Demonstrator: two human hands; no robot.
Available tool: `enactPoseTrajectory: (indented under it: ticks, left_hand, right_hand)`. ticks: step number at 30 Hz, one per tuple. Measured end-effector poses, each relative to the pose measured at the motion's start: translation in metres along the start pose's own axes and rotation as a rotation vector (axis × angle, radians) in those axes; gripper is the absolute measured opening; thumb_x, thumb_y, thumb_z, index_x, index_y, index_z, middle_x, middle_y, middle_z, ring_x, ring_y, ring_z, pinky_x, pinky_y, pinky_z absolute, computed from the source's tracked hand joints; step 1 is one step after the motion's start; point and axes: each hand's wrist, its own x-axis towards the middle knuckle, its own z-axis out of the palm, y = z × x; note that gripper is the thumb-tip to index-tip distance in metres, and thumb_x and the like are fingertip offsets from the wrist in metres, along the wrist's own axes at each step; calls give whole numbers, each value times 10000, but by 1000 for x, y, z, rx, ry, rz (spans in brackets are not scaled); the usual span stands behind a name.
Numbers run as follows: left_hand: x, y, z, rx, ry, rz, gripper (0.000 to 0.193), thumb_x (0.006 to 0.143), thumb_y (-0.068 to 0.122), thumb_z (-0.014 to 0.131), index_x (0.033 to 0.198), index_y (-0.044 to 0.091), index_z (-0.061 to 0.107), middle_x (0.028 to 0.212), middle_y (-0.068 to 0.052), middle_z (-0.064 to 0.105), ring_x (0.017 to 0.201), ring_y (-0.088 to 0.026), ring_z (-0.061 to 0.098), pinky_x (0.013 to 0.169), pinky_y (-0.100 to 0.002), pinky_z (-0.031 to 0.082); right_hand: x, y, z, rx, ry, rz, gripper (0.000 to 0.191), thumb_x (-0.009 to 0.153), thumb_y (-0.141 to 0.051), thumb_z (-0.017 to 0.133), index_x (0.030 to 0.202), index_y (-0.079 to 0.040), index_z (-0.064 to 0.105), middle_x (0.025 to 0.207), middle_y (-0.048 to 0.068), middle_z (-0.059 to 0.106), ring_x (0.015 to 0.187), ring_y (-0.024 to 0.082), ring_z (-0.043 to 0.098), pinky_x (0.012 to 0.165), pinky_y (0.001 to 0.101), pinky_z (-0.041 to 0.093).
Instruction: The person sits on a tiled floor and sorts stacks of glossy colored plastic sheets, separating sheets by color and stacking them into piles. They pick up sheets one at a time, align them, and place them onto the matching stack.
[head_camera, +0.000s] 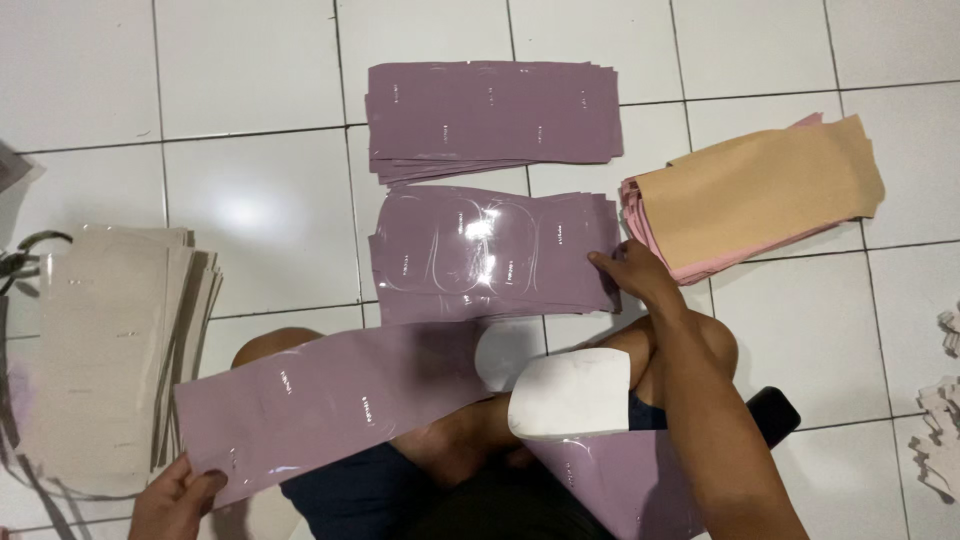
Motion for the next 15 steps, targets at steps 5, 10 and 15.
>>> enactPoseTrajectory:
  ticks: [5,10,15]
  left_hand:
    - [-33,30,26,-48,20,127,413,919,73,692,1312,-44,646,838,-126,669,676,-160,556,609,-329,441]
    - [-65,64,38,-150,76,136,482,926,81,696,1393,1,612,919,-143,715,730,-192,590,614,-331,435]
    - [-72,70,46,-185,135,216,531,907,54,680,1417,-3,544,1083,-153,763,927,-195,711,747,-293,535]
  right_hand:
    - [-5,12,1,193,23,0,628,799,-446,831,1013,120,662,828,212,711,730,282,683,654,399,543]
    - [-15,12,-8,219,285,-106,384,904,-311,793,917,67,729,751,188,697,651,256,635,608,380,504]
    - [-42,5,-12,-172,675,-573,201,1076,-127,664,1182,9,767,880,228,662,767,301,622,695,394,477]
